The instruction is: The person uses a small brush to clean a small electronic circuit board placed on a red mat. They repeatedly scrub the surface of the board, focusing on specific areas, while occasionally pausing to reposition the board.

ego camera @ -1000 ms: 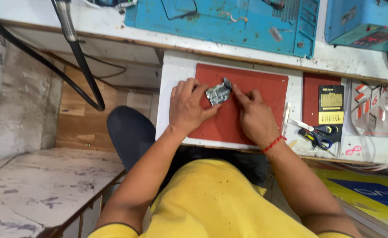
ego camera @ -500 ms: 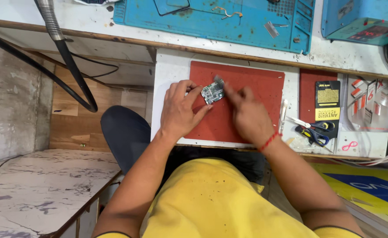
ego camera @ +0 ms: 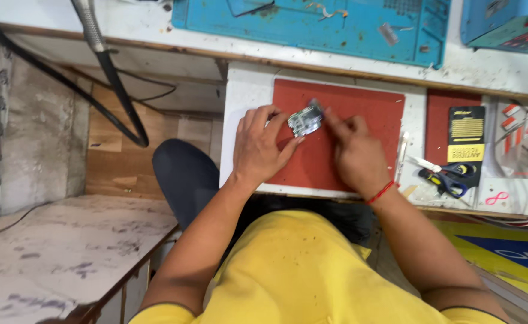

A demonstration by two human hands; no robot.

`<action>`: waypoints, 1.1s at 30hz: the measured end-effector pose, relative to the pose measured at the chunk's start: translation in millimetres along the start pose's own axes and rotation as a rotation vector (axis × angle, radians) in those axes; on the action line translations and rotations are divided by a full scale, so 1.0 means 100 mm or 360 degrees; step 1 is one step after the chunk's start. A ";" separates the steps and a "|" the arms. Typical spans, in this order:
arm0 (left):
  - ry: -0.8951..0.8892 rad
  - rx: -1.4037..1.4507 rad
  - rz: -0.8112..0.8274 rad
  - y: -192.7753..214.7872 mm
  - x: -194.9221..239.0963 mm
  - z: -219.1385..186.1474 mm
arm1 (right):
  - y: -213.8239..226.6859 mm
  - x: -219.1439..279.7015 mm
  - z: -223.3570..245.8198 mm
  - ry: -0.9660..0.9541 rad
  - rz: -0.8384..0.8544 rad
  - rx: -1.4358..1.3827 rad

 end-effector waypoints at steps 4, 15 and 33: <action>-0.0030 -0.0037 0.0018 -0.02 0.01 0.01 | -0.16 0.16 0.20 0.0184 0.0331 0.0051; -0.0044 -0.0088 0.0027 -0.01 -0.01 -0.03 | -0.13 0.18 0.20 0.0021 0.0267 -0.0057; -0.0039 -0.0110 0.0019 -0.02 -0.04 -0.08 | -0.02 -0.02 -0.11 -0.0286 0.0349 0.0000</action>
Point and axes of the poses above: each hand's wrist, its own x-axis away from the middle knuckle, its own y-axis out of the back of the hand, z = x × y, the point moved 9 cm from there along -x, towards the middle knuckle, and after that the axes turned 10 degrees about -z, right-handed, at the moved point
